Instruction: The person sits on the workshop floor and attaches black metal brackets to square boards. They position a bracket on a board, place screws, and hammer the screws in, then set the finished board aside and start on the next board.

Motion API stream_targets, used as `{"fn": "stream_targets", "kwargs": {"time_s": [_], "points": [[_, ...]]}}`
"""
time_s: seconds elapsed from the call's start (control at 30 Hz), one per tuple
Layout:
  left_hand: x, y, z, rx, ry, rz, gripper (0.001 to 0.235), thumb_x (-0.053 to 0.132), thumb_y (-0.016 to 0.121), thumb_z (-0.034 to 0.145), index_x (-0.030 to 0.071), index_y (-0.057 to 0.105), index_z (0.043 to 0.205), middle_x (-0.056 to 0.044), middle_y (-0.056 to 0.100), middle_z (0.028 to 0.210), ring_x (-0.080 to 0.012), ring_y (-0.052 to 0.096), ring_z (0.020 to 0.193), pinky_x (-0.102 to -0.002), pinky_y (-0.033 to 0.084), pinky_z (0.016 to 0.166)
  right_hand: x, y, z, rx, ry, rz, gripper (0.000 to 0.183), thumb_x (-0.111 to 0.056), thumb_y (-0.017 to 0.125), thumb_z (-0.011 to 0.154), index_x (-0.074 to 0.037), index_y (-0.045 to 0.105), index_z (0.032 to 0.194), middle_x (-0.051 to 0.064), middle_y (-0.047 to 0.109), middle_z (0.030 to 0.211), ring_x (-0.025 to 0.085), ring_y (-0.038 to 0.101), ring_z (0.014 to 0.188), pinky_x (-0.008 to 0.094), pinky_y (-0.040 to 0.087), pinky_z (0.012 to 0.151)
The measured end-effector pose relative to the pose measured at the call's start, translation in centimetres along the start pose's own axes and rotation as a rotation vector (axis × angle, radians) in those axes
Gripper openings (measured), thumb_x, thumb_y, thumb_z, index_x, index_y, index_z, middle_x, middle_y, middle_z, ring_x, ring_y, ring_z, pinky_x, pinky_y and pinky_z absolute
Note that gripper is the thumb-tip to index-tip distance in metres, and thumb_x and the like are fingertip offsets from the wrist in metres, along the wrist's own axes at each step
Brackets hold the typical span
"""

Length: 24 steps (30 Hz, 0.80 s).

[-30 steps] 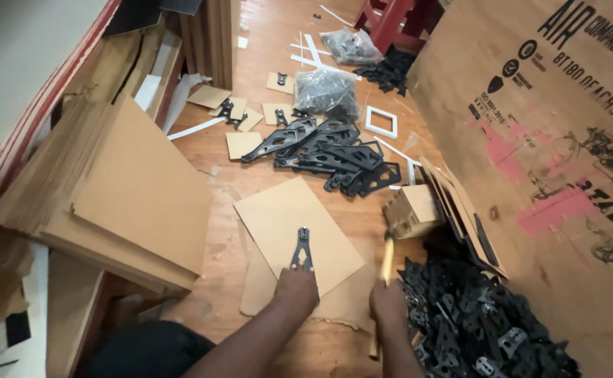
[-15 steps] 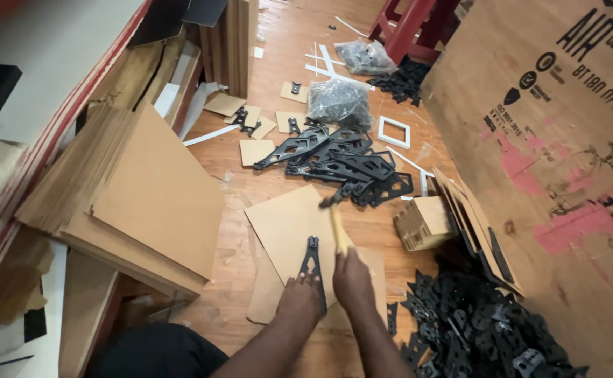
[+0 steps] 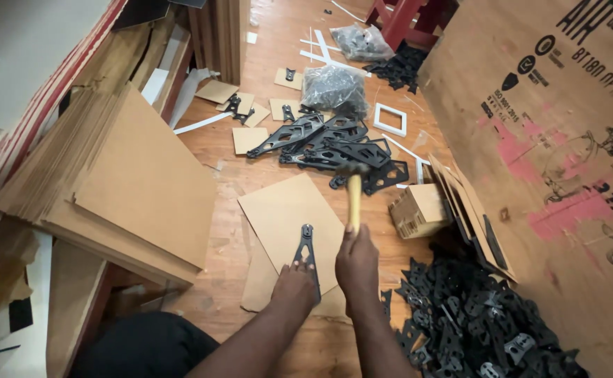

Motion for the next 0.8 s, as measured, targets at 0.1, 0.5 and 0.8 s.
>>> {"fn": "stream_targets", "kwargs": {"time_s": [0.1,0.5,0.8], "points": [[0.3,-4.1,-0.8,-0.137,0.0,-0.024,0.05,0.017,0.044,0.102,-0.005,0.048,0.146,-0.022,0.049,0.153,-0.0305,0.05,0.138,-0.044,0.04,0.109,1.1,1.1,0.6,0.054,0.062,0.013,0.038,-0.033,0.041,0.105,0.002,0.057,0.107,0.031,0.069,0.084,0.05,0.067,0.079,0.06,0.052,0.07],[-0.4,-0.5,0.3,0.041,0.073,0.037,0.051,0.015,0.055,0.091,-0.003,0.053,0.138,-0.024,0.054,0.142,-0.0336,0.054,0.128,-0.047,0.043,0.1,4.9,2.5,-2.2,-0.141,0.287,-0.215,0.038,-0.032,0.047,0.102,-0.001,0.052,0.125,0.029,0.065,0.111,0.048,0.067,0.102,0.058,0.053,0.088],[-2.8,2.8,1.1,0.181,0.25,-0.256,0.006,0.011,0.062,0.082,0.006,0.065,0.083,-0.017,0.071,0.076,-0.0375,0.071,0.069,-0.05,0.057,0.063,0.4,-17.9,-6.1,0.099,-0.163,-0.188,0.017,-0.016,0.067,0.087,-0.004,0.077,0.095,0.019,0.072,0.098,0.039,0.068,0.095,0.047,0.054,0.084]]}}
Point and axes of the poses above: each hand's wrist, its own z-axis towards the middle knuckle, its own y-axis out of the palm, x = y × z, the point moved 3 cm from there along z, towards the middle knuckle
